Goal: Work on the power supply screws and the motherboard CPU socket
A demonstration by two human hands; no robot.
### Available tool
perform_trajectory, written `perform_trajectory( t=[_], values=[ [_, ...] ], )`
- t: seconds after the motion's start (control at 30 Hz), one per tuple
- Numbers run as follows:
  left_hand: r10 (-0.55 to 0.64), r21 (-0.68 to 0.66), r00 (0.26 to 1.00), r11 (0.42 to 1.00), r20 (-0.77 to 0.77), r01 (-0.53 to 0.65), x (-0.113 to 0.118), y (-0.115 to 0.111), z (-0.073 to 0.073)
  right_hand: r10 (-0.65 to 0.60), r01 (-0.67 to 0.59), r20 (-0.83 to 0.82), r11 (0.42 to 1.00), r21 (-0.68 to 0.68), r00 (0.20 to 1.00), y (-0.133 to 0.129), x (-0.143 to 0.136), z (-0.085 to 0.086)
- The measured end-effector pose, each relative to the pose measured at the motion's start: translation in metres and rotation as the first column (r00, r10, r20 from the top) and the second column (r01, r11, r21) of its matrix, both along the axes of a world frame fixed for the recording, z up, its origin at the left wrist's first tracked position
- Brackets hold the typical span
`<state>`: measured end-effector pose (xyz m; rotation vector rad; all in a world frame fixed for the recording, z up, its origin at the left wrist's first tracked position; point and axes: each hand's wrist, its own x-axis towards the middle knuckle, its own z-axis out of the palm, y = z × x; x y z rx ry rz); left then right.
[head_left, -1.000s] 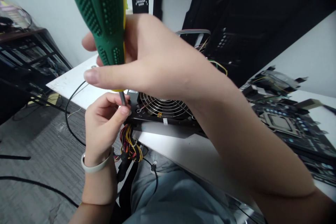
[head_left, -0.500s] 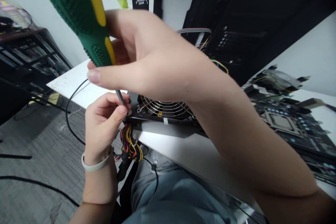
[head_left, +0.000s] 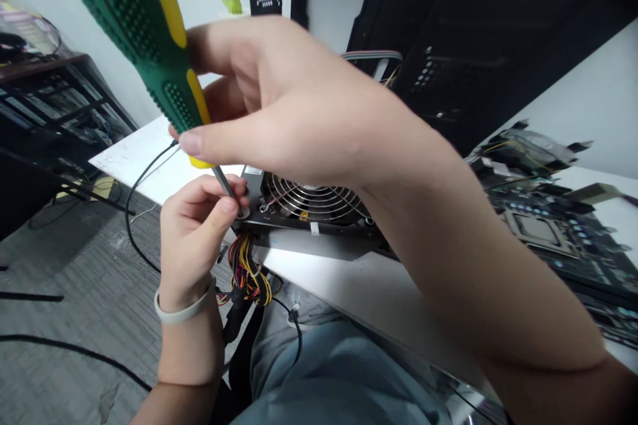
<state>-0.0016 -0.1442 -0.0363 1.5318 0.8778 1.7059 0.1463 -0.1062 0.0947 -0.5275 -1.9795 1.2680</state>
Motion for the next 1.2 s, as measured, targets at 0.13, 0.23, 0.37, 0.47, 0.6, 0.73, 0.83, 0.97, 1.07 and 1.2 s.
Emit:
perform_trajectory(
  t=[0.13,0.23,0.37,0.47,0.6,0.73,0.83,0.97,1.07,1.2],
  values=[
    [0.059,0.015,0.998,0.998,-0.001,-0.059,0.002,0.001,0.000,0.007,-0.009,0.072,0.999,0.032,0.997,-0.003,-0.001,0.002],
    [0.049,0.027,0.999,0.998,-0.008,-0.049,0.001,0.002,0.000,-0.006,0.001,0.092,0.999,0.051,0.996,-0.004,-0.001,0.003],
    [0.013,0.031,1.000,0.999,-0.005,-0.013,-0.001,0.001,0.000,-0.090,0.085,0.115,0.995,0.049,0.989,-0.005,0.002,0.002],
    [-0.014,0.024,1.000,1.000,-0.006,0.014,-0.002,0.000,0.000,-0.077,0.076,0.048,0.997,0.034,0.996,-0.004,0.007,0.000],
    [-0.001,-0.014,1.000,1.000,-0.014,0.001,-0.001,-0.002,0.001,-0.171,0.169,0.076,0.985,0.027,0.982,0.003,0.009,0.000],
    [0.028,-0.005,0.999,1.000,-0.017,-0.028,0.001,-0.001,0.000,-0.178,0.177,0.062,0.984,0.029,0.982,0.006,0.006,-0.002],
    [0.040,0.028,0.999,0.999,-0.004,-0.040,0.001,-0.001,-0.001,-0.175,0.174,0.057,0.984,0.034,0.983,0.003,0.005,-0.006],
    [0.048,0.022,0.998,0.999,-0.030,-0.048,0.001,-0.002,-0.001,-0.099,0.099,-0.005,0.991,0.093,0.995,0.001,0.007,-0.009],
    [0.049,0.023,0.998,0.999,-0.037,-0.048,0.002,-0.002,-0.001,0.012,-0.011,-0.017,0.996,0.088,1.000,0.002,0.008,-0.008],
    [0.044,0.025,0.999,0.999,0.003,-0.044,0.004,0.000,-0.001,-0.009,0.008,0.009,0.994,0.107,1.000,0.000,0.005,-0.003]
  ],
)
